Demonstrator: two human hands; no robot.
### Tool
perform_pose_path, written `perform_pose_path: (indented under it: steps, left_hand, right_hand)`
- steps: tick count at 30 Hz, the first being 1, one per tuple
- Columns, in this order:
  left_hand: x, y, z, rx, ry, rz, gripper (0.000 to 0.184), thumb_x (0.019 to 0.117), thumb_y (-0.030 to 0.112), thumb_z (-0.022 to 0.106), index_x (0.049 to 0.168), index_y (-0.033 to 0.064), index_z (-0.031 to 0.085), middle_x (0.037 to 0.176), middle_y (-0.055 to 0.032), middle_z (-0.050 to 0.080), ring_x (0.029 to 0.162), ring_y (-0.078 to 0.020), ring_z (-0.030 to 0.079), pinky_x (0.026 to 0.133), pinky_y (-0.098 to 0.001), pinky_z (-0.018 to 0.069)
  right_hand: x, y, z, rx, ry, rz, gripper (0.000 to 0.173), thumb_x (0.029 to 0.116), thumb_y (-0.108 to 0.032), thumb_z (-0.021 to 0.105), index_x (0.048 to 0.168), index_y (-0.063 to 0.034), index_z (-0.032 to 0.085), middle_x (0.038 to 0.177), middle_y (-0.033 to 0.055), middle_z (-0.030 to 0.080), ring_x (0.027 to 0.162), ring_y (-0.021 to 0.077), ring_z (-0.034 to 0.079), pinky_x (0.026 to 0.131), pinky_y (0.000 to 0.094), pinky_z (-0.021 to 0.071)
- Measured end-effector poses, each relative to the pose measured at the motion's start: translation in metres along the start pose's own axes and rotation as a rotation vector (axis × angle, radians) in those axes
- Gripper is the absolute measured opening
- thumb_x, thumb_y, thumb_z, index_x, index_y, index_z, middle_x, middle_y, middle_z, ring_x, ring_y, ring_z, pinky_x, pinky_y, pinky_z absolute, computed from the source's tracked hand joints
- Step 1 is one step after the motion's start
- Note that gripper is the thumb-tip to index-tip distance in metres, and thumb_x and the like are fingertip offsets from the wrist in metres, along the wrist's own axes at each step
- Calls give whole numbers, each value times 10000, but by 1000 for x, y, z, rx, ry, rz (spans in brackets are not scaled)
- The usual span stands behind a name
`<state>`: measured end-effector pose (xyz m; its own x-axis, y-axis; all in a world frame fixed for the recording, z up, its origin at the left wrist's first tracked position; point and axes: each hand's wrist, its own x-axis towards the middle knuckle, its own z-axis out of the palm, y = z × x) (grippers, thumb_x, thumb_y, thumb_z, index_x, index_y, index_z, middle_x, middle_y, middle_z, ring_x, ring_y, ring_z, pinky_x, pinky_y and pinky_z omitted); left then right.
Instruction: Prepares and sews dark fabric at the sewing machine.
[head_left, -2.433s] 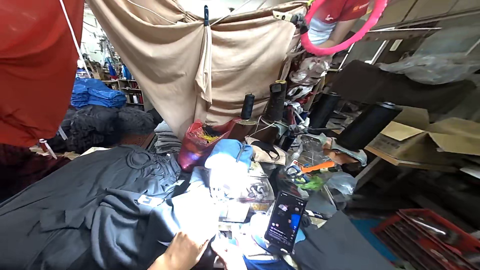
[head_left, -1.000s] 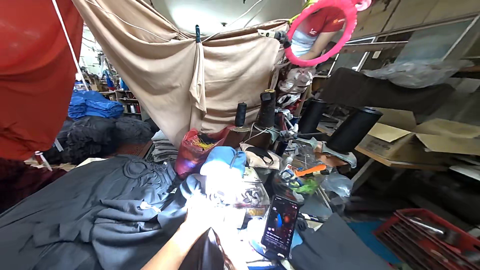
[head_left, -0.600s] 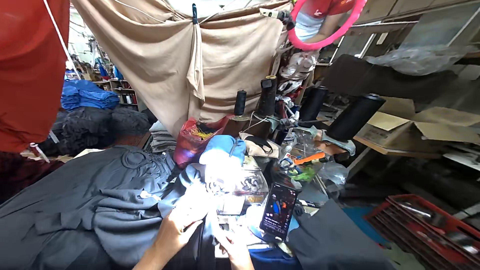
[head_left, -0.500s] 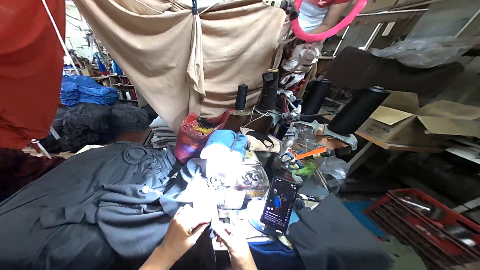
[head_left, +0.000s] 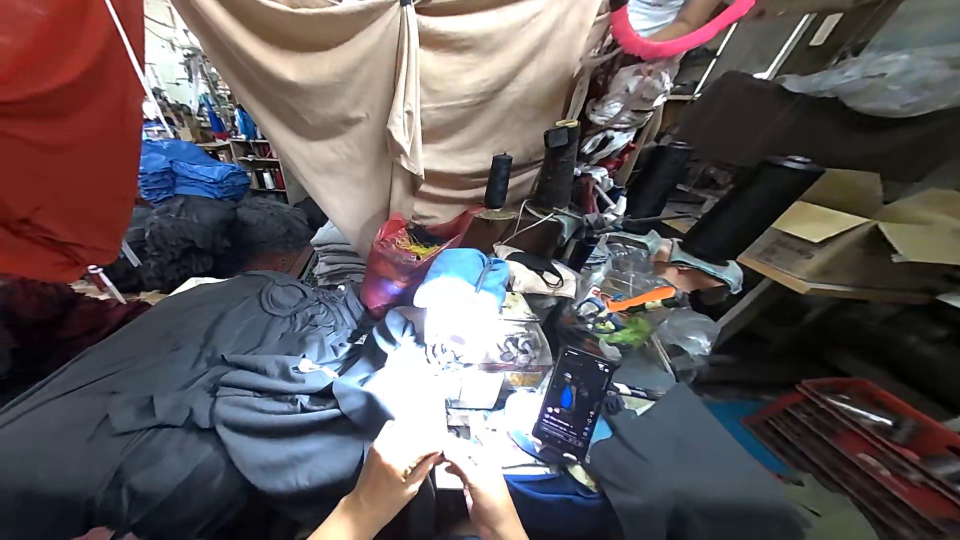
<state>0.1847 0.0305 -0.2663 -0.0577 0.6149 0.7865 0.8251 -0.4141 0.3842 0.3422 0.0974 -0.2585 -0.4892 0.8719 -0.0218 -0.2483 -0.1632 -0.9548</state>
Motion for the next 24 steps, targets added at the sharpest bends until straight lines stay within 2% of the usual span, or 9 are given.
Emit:
perform_pose_path:
  steps: [4,7,10,11,12,14,17,21,24]
  left_hand:
    - [-9,-3,7,6,75,56,146,974,295,697,989,187,794,997,15,758,1011,-106,673,961,-318,513]
    - [-10,-11,12,293,111,71,355,893,562,697,1068,257,646,1059,13,682,1107,-176,610,1061,-387,433]
    - [8,-21,5,508,122,129,167,763,328,730,844,182,730,845,-61,734,873,-299,710,833,-517,557]
    - [16,-22,1,551,89,122,118,740,245,713,836,194,759,835,-55,738,862,-302,712,813,-522,549]
    - [24,-21,-3,573,38,110,183,746,171,713,908,219,783,894,-52,746,900,-309,712,807,-532,547]
    - [36,-16,-8,571,-131,47,473,761,42,735,1175,269,762,1174,-89,740,1116,-371,683,908,-604,529]
    - [47,-8,-11,589,-436,-79,749,825,-55,651,1460,335,575,1484,-71,584,1348,-363,550,1061,-633,406]
    - [56,-15,-13,538,-616,-165,788,841,-101,591,1511,307,517,1584,-58,476,1461,-351,425,1144,-664,286]
    - [59,-23,-15,482,-563,-117,627,908,-52,563,1452,259,594,1545,-61,526,1445,-361,450,1140,-662,318]
  right_hand:
    - [5,3,1,10,22,-7,95,895,-6,670,813,-31,711,736,-2,692,710,57,658,725,241,567]
    - [6,-5,5,20,6,-7,115,937,-20,652,844,4,714,739,36,716,692,86,681,697,256,584]
    - [5,-8,5,-101,20,-48,88,914,6,663,842,9,714,730,26,717,696,82,691,724,254,593]
    - [5,-3,4,-162,22,-55,81,909,11,665,837,15,703,723,27,712,685,84,689,711,253,590]
    - [4,3,2,-221,34,-55,75,901,5,678,832,20,702,711,31,715,663,84,691,692,252,589]
    - [2,14,0,-279,34,-55,59,903,0,675,858,29,701,717,36,718,658,84,696,690,253,597]
    - [0,19,0,-282,39,-54,72,919,7,655,898,43,715,744,51,726,685,97,708,713,265,607]
    - [16,12,4,-382,84,-36,124,950,-28,628,893,42,714,759,47,713,713,82,674,742,275,568]
    - [44,-4,10,-441,107,-7,168,985,-82,613,934,42,714,792,59,687,742,96,641,749,302,546]
